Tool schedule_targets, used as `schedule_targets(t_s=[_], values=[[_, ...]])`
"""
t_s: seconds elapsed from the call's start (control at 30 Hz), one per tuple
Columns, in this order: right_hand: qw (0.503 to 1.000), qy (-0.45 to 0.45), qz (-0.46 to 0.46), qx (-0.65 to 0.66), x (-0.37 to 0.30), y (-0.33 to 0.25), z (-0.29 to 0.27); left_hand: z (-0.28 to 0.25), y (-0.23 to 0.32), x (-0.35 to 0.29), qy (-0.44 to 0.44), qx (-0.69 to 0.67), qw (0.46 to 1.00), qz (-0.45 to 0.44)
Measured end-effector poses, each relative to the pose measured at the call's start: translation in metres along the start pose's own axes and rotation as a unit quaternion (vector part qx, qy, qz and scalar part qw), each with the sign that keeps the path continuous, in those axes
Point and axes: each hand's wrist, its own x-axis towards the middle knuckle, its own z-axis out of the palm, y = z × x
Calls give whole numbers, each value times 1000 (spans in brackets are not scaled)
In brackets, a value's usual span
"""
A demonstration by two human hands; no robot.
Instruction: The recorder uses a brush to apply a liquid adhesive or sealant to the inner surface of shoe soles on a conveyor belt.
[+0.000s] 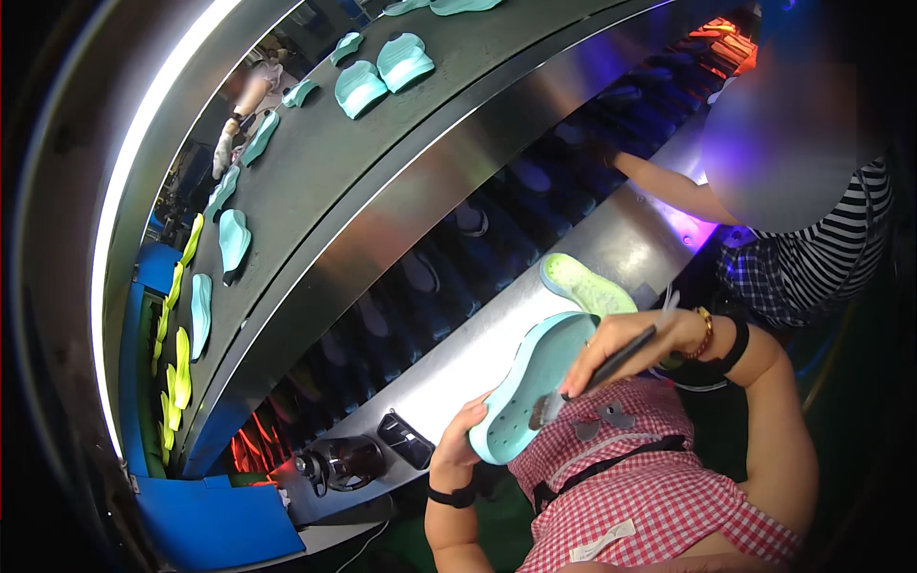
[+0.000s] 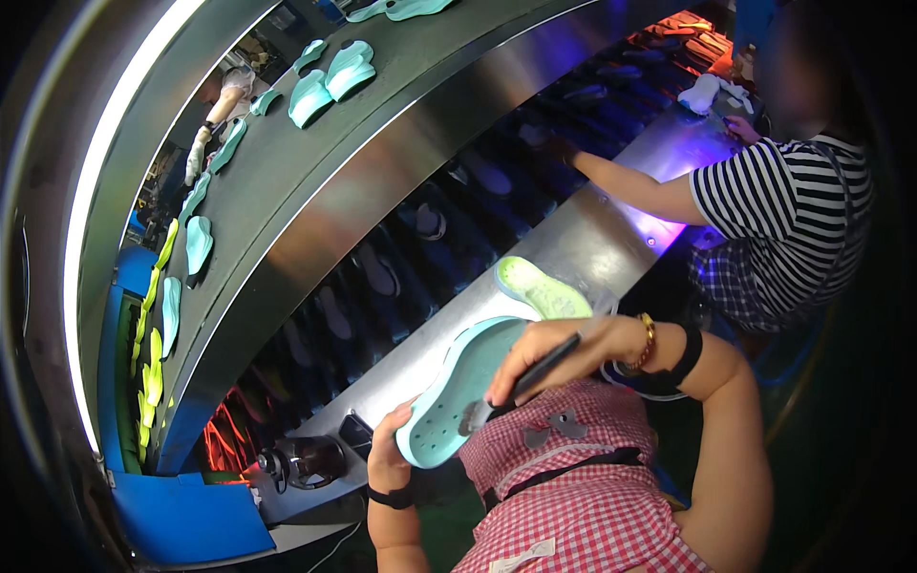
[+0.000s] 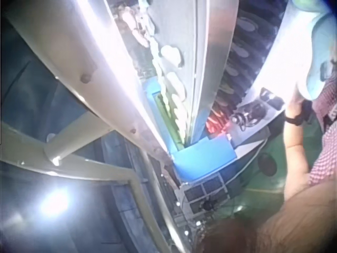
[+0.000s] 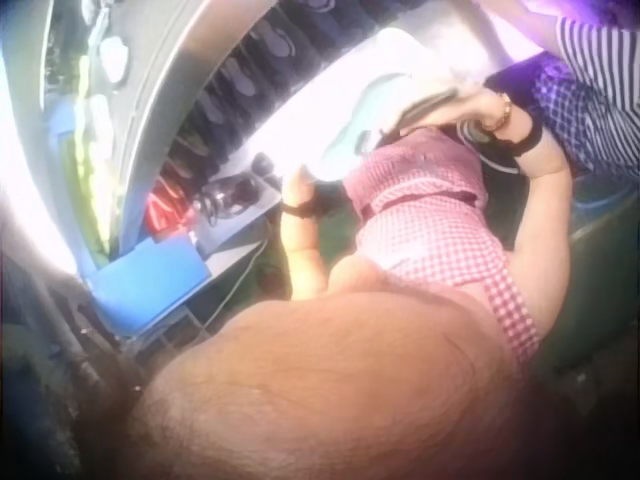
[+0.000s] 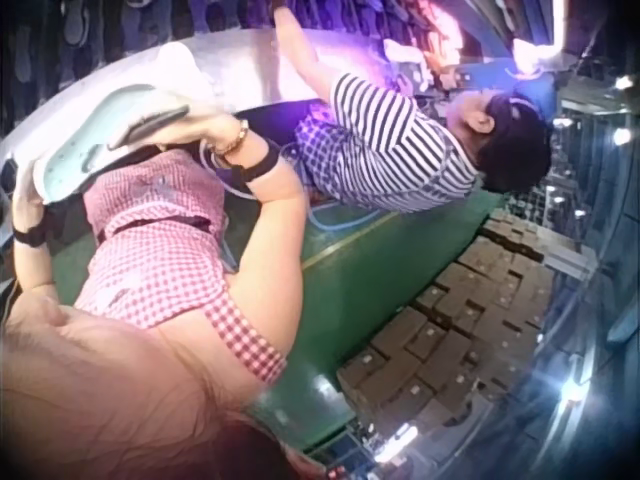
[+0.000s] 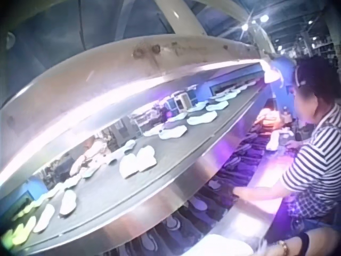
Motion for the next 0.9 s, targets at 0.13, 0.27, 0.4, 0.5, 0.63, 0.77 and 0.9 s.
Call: schedule_targets(t_s=[0.13, 0.27, 0.4, 0.5, 0.63, 0.77, 0.9], values=[[999, 34, 32, -3, -7, -16, 6, -14, -9, -14, 55, -23, 998, -10], [995, 96, 9, -14, -10, -7, 10, -5, -3, -19, 89, 13, 995, 45], [997, 73, -19, -14, -17, -20, 18, -14, -26, -12, 63, -202, 968, 133], [986, 156, 55, -24, -6, -26, 33, -14, -58, 29, -57, -349, 921, 167], [959, 262, 103, 41, 11, 25, 35, 38, -48, 53, 36, -331, 919, 212], [944, 244, -96, -199, 9, 28, 57, 27, -62, 63, 156, -293, 912, 240], [977, 116, -84, -161, -10, 27, 50, 11, -57, 59, 90, -310, 894, 310]])
